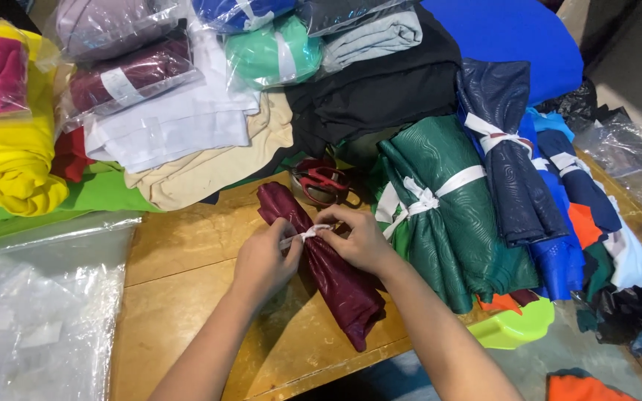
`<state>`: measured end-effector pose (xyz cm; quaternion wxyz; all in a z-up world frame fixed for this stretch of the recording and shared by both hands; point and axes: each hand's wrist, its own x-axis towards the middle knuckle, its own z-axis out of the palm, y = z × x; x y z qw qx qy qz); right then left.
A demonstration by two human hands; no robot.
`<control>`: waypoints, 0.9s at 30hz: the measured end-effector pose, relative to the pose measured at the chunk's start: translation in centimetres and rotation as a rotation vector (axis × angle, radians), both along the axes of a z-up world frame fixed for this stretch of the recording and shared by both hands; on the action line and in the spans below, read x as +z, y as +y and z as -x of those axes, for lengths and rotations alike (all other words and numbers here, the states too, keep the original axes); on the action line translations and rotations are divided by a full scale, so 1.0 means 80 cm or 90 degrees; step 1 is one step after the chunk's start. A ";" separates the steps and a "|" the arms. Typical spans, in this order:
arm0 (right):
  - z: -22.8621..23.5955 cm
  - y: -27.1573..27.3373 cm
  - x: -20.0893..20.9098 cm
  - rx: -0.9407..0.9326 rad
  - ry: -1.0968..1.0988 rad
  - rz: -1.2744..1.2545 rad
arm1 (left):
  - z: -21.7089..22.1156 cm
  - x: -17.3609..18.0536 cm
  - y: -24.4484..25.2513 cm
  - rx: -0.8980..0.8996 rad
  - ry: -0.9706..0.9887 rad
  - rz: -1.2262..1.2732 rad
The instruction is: Rolling pieces of fabric into cylinders and tying them with white strips to secure the shape.
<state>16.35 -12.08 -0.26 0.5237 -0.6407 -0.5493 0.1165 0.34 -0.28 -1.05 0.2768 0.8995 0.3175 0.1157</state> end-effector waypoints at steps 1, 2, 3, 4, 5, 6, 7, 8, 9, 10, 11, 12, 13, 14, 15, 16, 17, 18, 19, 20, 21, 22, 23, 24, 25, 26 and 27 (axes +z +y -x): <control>0.002 -0.001 0.004 0.000 0.000 0.000 | 0.000 -0.001 0.000 0.000 0.000 0.000; 0.004 -0.003 0.008 -0.001 -0.014 -0.004 | 0.000 -0.002 0.000 0.014 0.002 0.001; 0.007 -0.005 0.011 -0.002 -0.028 -0.007 | 0.000 -0.003 0.000 0.028 0.005 0.003; 0.004 -0.004 0.005 -0.002 -0.028 -0.007 | 0.000 -0.001 -0.002 0.029 0.006 0.003; 0.001 -0.002 -0.001 -0.010 -0.044 0.015 | 0.001 0.002 -0.003 0.033 -0.002 0.018; -0.003 0.000 -0.007 -0.018 -0.061 0.036 | 0.001 0.006 -0.004 0.038 -0.010 0.031; -0.003 0.000 -0.008 -0.018 -0.061 0.034 | 0.002 0.012 -0.007 0.039 -0.011 0.030; -0.004 0.000 -0.009 -0.012 -0.045 0.057 | 0.002 0.018 -0.011 0.029 -0.017 0.037; -0.005 -0.001 -0.010 -0.006 -0.029 0.079 | 0.003 0.025 -0.015 0.019 -0.023 0.044; -0.003 -0.002 -0.006 -0.006 -0.029 0.079 | 0.001 0.019 -0.014 0.019 -0.023 0.044; -0.001 -0.003 -0.002 -0.014 -0.007 0.106 | 0.000 0.013 -0.013 0.000 -0.058 0.045; 0.001 -0.004 0.002 -0.022 0.016 0.132 | -0.001 0.008 -0.012 -0.018 -0.093 0.046; 0.002 -0.004 0.000 -0.022 0.016 0.133 | -0.003 0.002 -0.011 -0.018 -0.093 0.046; 0.003 -0.004 -0.001 -0.030 0.033 0.147 | -0.005 -0.004 -0.011 -0.021 -0.125 0.053; 0.003 -0.004 -0.002 -0.038 0.050 0.162 | -0.007 -0.010 -0.011 -0.024 -0.156 0.059; 0.002 -0.003 -0.003 -0.037 0.049 0.164 | -0.009 -0.015 -0.011 -0.023 -0.157 0.060; 0.001 -0.001 -0.004 -0.051 0.066 0.170 | -0.011 -0.020 -0.010 -0.026 -0.182 0.057; 0.000 0.002 -0.005 -0.064 0.082 0.176 | -0.012 -0.025 -0.009 -0.028 -0.208 0.053; -0.001 0.003 -0.008 -0.063 0.081 0.177 | -0.011 -0.025 -0.012 -0.026 -0.209 0.053; -0.002 0.005 -0.011 -0.070 0.091 0.181 | -0.010 -0.025 -0.014 -0.044 -0.232 0.063; -0.004 0.007 -0.013 -0.078 0.101 0.185 | -0.009 -0.024 -0.015 -0.063 -0.256 0.072; -0.008 0.009 -0.015 -0.074 0.097 0.184 | -0.009 -0.021 -0.015 -0.059 -0.260 0.070; -0.012 0.010 -0.016 -0.089 0.131 0.215 | -0.008 -0.019 -0.015 -0.079 -0.273 0.064; -0.012 0.009 -0.021 -0.106 0.170 0.248 | -0.004 -0.018 -0.018 -0.101 -0.282 0.061; -0.014 0.010 -0.024 -0.103 0.171 0.251 | -0.001 -0.017 -0.015 -0.097 -0.281 0.063; -0.017 0.009 -0.027 -0.111 0.202 0.242 | 0.001 -0.016 -0.013 -0.095 -0.288 0.074; -0.020 0.008 -0.030 -0.118 0.234 0.233 | 0.003 -0.014 -0.012 -0.093 -0.295 0.086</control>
